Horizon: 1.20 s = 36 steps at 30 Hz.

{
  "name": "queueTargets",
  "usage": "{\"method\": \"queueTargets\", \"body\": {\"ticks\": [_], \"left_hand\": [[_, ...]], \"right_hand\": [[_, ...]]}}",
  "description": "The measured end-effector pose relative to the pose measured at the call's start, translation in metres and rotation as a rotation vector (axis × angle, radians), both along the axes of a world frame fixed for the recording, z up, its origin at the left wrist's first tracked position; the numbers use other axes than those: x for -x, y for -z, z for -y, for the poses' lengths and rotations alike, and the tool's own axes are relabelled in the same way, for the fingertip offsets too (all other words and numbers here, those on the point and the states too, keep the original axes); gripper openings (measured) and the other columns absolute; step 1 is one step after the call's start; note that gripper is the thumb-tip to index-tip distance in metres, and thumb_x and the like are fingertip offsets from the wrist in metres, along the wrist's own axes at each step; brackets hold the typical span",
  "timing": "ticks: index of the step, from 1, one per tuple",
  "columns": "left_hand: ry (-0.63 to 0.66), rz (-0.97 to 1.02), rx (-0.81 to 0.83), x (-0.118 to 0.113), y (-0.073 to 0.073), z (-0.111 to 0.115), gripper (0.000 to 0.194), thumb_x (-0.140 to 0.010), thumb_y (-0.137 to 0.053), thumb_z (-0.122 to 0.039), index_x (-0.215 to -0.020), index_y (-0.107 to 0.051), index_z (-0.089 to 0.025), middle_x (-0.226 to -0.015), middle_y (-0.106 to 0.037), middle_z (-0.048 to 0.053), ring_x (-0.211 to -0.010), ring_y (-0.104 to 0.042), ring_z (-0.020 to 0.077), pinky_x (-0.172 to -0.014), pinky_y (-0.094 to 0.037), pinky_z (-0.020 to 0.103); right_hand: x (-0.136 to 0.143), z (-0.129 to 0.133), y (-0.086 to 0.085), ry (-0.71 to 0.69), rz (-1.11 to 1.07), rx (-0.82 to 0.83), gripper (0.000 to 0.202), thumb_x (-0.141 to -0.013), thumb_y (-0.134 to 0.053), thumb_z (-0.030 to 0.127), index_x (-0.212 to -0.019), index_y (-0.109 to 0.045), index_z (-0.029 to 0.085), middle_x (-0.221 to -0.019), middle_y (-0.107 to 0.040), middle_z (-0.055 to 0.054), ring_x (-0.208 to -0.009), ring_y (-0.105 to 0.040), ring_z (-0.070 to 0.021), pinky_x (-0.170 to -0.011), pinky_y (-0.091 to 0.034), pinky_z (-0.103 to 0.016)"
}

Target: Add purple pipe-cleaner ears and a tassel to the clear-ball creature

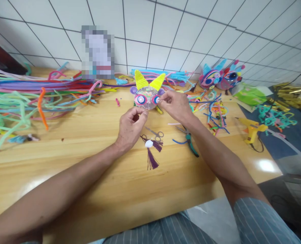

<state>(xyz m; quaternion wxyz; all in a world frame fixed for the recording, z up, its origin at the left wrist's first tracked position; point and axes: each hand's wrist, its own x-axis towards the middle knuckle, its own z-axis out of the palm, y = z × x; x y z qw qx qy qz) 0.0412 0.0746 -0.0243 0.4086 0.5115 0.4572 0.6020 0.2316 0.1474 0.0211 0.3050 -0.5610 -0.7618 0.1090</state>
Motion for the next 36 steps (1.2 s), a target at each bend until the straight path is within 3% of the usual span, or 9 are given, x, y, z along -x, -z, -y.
{"method": "queueTargets", "body": {"ticks": [8,12,16,20,25,29,36], "left_hand": [[-0.018,-0.073,-0.069,0.003,0.005,-0.006,0.020,-0.091,-0.073,-0.035,-0.078,-0.068,-0.020,-0.069,-0.058,-0.003,-0.059,-0.040,0.0108,-0.058,-0.034,0.028],[-0.020,-0.133,-0.107,0.004,0.007,-0.006,0.018,-0.092,-0.070,-0.032,-0.078,-0.066,-0.021,-0.073,-0.063,-0.002,-0.062,-0.045,0.0118,-0.061,-0.040,0.028],[-0.086,-0.248,-0.193,0.006,0.011,-0.008,0.003,-0.092,-0.068,-0.025,-0.092,-0.068,-0.023,-0.086,-0.069,0.001,-0.073,-0.056,0.0154,-0.070,-0.049,0.030],[-0.211,-0.414,-0.282,0.010,0.011,-0.013,0.030,-0.087,-0.074,-0.025,-0.115,-0.065,-0.025,-0.114,-0.070,0.006,-0.103,-0.065,0.0231,-0.091,-0.055,0.039],[-0.245,-0.564,-0.320,0.011,0.005,-0.024,0.056,-0.084,-0.081,-0.033,-0.133,-0.055,-0.025,-0.143,-0.059,0.014,-0.143,-0.051,0.0338,-0.120,-0.042,0.054],[-0.229,-0.590,-0.296,0.005,0.005,-0.040,0.073,-0.082,-0.086,-0.050,-0.140,-0.050,-0.024,-0.158,-0.048,0.019,-0.156,-0.039,0.0387,-0.130,-0.030,0.059],[-0.234,-0.528,-0.299,-0.012,0.011,-0.065,0.106,-0.076,-0.088,-0.068,-0.159,-0.036,-0.026,-0.172,-0.033,0.021,-0.164,-0.025,0.0414,-0.134,-0.021,0.062]], "right_hand": [[0.003,-0.002,-0.002,0.002,0.027,-0.002,0.007,-0.084,-0.069,0.022,-0.081,-0.075,0.023,-0.079,-0.077,0.000,-0.073,-0.070,-0.0206,-0.074,-0.054,-0.036],[0.004,-0.001,-0.002,0.008,0.038,-0.015,0.008,-0.087,-0.068,0.022,-0.083,-0.075,0.022,-0.083,-0.078,-0.002,-0.080,-0.072,-0.0221,-0.080,-0.055,-0.037],[0.004,0.002,-0.003,0.029,0.038,-0.009,0.007,-0.087,-0.069,0.022,-0.084,-0.076,0.022,-0.084,-0.079,-0.002,-0.080,-0.073,-0.0218,-0.081,-0.055,-0.037],[0.004,0.004,-0.005,0.046,0.045,0.001,0.007,-0.087,-0.070,0.021,-0.084,-0.075,0.023,-0.084,-0.079,-0.001,-0.079,-0.072,-0.0217,-0.080,-0.055,-0.036],[0.002,0.004,-0.005,0.041,0.060,0.003,0.009,-0.087,-0.067,0.019,-0.085,-0.075,0.023,-0.084,-0.078,-0.001,-0.080,-0.071,-0.0225,-0.080,-0.054,-0.037],[0.002,0.004,-0.001,0.037,0.061,-0.037,0.009,-0.090,-0.067,0.023,-0.084,-0.074,0.023,-0.083,-0.078,-0.002,-0.078,-0.071,-0.0228,-0.079,-0.054,-0.037],[0.001,0.003,0.002,0.049,0.101,-0.068,0.008,-0.090,-0.068,0.024,-0.084,-0.074,0.025,-0.087,-0.079,-0.004,-0.084,-0.071,-0.0259,-0.079,-0.054,-0.039]]}}
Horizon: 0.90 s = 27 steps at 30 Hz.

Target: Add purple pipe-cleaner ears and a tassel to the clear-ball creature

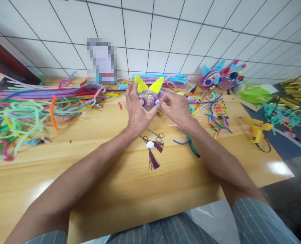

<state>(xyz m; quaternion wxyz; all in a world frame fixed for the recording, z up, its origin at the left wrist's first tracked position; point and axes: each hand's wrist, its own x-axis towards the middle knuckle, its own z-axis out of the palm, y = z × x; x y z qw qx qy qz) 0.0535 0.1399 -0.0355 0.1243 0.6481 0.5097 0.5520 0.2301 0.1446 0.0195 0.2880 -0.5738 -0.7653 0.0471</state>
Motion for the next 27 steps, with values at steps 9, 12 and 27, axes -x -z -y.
{"method": "queueTargets", "body": {"ticks": [9,12,27], "left_hand": [[0.030,0.007,0.019,0.0018,0.0044,-0.0059,0.113,-0.075,-0.085,-0.073,-0.162,-0.030,-0.026,-0.175,-0.029,0.022,-0.166,-0.022,0.0429,-0.135,-0.018,0.063],[0.029,0.004,-0.004,0.0002,0.0044,-0.0075,0.111,-0.076,-0.085,-0.072,-0.161,-0.032,-0.024,-0.173,-0.034,0.023,-0.164,-0.026,0.0424,-0.135,-0.019,0.061],[-0.011,0.017,-0.014,-0.0048,0.0074,-0.0096,0.103,-0.076,-0.083,-0.073,-0.158,-0.041,-0.026,-0.169,-0.042,0.018,-0.159,-0.035,0.0420,-0.133,-0.025,0.059]], "right_hand": [[0.0003,0.0032,-0.0018,-0.005,0.038,0.027,0.009,-0.091,-0.067,0.022,-0.090,-0.076,0.023,-0.096,-0.082,-0.006,-0.089,-0.074,-0.0258,-0.080,-0.053,-0.038],[0.0004,0.0036,-0.0020,-0.006,0.049,0.013,0.009,-0.090,-0.067,0.021,-0.090,-0.076,0.023,-0.095,-0.082,-0.005,-0.089,-0.074,-0.0259,-0.080,-0.053,-0.038],[0.0013,0.0032,0.0017,-0.013,0.025,-0.010,0.012,-0.092,-0.065,0.022,-0.090,-0.076,0.024,-0.096,-0.082,-0.005,-0.091,-0.074,-0.0256,-0.081,-0.054,-0.038]]}}
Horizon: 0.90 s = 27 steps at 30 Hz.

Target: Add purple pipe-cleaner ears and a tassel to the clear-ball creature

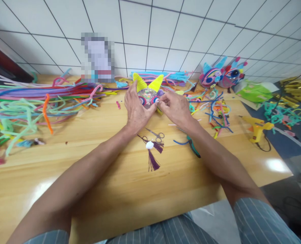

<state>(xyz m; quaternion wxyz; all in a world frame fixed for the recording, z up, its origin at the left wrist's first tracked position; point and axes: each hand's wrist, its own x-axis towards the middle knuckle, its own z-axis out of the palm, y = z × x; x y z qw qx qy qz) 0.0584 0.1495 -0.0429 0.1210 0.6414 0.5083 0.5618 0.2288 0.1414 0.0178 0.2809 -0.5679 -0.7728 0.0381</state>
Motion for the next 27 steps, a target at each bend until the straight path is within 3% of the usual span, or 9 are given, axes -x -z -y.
{"method": "queueTargets", "body": {"ticks": [20,27], "left_hand": [[-0.012,-0.029,0.062,0.0012,-0.0037,-0.0003,0.092,-0.078,-0.087,-0.060,-0.153,-0.047,-0.025,-0.162,-0.050,0.018,-0.155,-0.039,0.0417,-0.132,-0.026,0.060],[-0.009,-0.011,0.061,0.0008,-0.0044,-0.0006,0.093,-0.075,-0.088,-0.065,-0.150,-0.049,-0.027,-0.161,-0.052,0.017,-0.153,-0.041,0.0430,-0.130,-0.026,0.060]], "right_hand": [[0.0007,0.0032,0.0075,0.018,0.009,-0.033,0.012,-0.096,-0.065,0.025,-0.098,-0.077,0.024,-0.101,-0.082,-0.007,-0.095,-0.073,-0.0267,-0.085,-0.055,-0.039],[0.0001,0.0090,0.0063,0.002,-0.035,-0.061,0.011,-0.099,-0.064,0.029,-0.104,-0.073,0.025,-0.106,-0.081,-0.007,-0.092,-0.072,-0.0251,-0.086,-0.055,-0.039]]}}
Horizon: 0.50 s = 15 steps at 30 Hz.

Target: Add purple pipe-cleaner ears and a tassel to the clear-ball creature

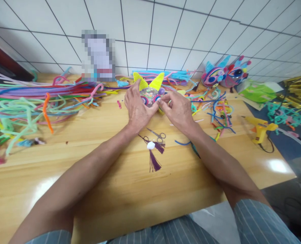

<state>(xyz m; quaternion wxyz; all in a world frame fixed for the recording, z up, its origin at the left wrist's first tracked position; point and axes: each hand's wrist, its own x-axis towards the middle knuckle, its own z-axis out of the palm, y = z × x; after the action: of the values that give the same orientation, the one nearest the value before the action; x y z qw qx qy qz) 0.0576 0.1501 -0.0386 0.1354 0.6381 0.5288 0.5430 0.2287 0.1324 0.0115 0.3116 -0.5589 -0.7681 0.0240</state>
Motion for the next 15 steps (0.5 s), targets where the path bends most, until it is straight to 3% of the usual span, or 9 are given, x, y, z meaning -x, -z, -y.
{"method": "queueTargets", "body": {"ticks": [15], "left_hand": [[-0.035,-0.071,0.038,0.001,0.001,-0.001,0.096,-0.077,-0.083,-0.071,-0.153,-0.045,-0.025,-0.161,-0.051,0.018,-0.151,-0.044,0.0429,-0.130,-0.028,0.062]], "right_hand": [[0.002,-0.010,0.010,-0.004,0.018,-0.068,0.003,-0.092,-0.067,0.021,-0.090,-0.069,0.023,-0.096,-0.077,-0.005,-0.088,-0.072,-0.0232,-0.081,-0.053,-0.037]]}}
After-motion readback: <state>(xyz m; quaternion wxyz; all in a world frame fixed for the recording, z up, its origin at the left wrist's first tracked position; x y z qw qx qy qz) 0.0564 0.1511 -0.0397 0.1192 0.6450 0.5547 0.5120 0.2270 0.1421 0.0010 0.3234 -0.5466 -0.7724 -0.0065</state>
